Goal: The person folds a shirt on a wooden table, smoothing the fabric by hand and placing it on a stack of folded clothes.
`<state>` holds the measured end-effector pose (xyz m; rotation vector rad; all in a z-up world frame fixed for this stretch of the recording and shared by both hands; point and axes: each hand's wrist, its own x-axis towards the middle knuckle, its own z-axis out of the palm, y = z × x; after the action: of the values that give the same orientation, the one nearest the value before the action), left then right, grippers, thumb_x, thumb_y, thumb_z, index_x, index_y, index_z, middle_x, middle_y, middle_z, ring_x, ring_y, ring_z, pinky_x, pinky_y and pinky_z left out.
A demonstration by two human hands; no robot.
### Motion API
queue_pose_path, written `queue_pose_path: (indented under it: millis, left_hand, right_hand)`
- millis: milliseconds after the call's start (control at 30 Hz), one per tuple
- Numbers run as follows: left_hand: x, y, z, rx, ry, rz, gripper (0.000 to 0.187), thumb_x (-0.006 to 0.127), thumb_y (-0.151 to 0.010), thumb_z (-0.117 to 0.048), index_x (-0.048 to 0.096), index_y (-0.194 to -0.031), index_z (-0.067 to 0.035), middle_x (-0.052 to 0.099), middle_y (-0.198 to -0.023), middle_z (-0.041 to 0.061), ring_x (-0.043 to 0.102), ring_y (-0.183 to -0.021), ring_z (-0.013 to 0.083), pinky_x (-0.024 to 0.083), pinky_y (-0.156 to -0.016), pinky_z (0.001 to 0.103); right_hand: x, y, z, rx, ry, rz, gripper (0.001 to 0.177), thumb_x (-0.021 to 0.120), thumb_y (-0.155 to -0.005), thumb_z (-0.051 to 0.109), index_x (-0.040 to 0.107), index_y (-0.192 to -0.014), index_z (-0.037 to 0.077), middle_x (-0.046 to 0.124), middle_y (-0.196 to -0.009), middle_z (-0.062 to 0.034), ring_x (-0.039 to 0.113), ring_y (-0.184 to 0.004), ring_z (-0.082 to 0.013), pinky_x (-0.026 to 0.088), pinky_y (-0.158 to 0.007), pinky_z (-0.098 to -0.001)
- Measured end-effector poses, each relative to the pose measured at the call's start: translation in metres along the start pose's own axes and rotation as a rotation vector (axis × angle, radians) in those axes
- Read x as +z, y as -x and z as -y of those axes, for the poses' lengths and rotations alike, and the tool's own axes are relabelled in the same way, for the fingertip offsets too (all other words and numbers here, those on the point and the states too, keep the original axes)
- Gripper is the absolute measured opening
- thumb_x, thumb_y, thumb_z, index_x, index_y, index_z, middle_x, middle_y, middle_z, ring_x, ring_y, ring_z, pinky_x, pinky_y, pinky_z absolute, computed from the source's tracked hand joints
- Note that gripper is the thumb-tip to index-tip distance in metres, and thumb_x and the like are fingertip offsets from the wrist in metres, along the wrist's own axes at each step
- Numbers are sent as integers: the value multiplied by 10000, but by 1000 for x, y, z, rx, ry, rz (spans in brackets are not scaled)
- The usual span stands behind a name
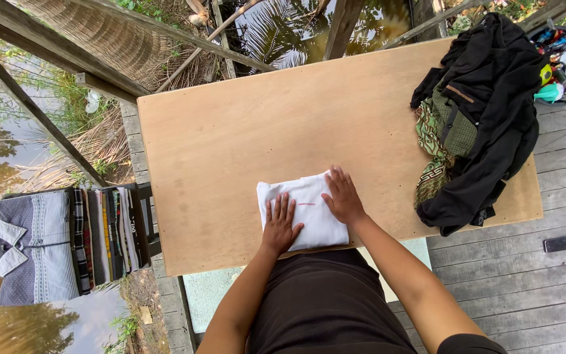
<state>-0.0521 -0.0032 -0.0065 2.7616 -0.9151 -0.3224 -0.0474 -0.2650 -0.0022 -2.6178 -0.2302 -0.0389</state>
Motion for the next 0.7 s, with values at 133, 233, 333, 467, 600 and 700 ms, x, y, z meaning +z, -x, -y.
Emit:
queue_pose_path:
  millis: [133, 233, 333, 467, 600, 700]
  left_hand:
    - [4, 14, 0, 23, 5, 8, 815, 427, -1004, -556, 300, -1579, 7, 134, -1698, 209, 71, -1576, 371, 13, -1239, 580]
    - [9, 24, 6, 39, 20, 1, 827, 430, -993, -573, 315, -1568, 11, 158, -1691, 198, 99, -1571, 362, 19, -1238, 589]
    - [16, 29, 15, 44, 9, -12, 827, 432, -994, -583, 324, -1566, 5, 177, -1691, 190, 121, -1571, 356, 26, -1240, 595]
    - [28, 43, 20, 35, -6, -32, 842, 437, -990, -586, 324, -1561, 23, 174, -1689, 212, 121, -1571, 375, 48, -1245, 588]
    - [29, 56, 26, 62, -42, -62, 893, 475, -960, -611, 312, -1550, 39, 165, -1673, 229, 102, -1558, 382, 70, -1228, 599]
    - [20, 59, 23, 10, 109, -103, 894, 585, -920, -563, 340, -1516, 57, 242, -1631, 288, 181, -1525, 416, 158, -1213, 587]
  right_hand:
    - [7, 19, 19, -90, -27, -12, 691, 540, -1016, 396, 342, -1540, -9, 238, -1667, -217, 175, -1570, -362, 152, -1261, -520]
    - [19, 39, 26, -212, -28, 193, 739, 495, -1014, 470, 306, -1564, 14, 216, -1680, -182, 158, -1570, -335, 137, -1256, -523]
    - [28, 35, 2, -159, 88, 238, 798, 446, -1001, 530, 263, -1580, 13, 198, -1683, -170, 133, -1559, -315, 97, -1234, -547]
    - [19, 20, -43, 39, 223, 219, 798, 416, -1009, 545, 252, -1588, 21, 197, -1691, -161, 110, -1577, -299, 73, -1252, -557]
    - [3, 9, -49, 204, 181, 27, 786, 468, -1019, 511, 293, -1548, -43, 236, -1645, -266, 168, -1543, -403, 138, -1226, -579]
    - [-4, 9, -29, 139, 100, -33, 673, 555, -1006, 401, 384, -1494, -30, 359, -1569, -269, 323, -1467, -427, 274, -1176, -556]
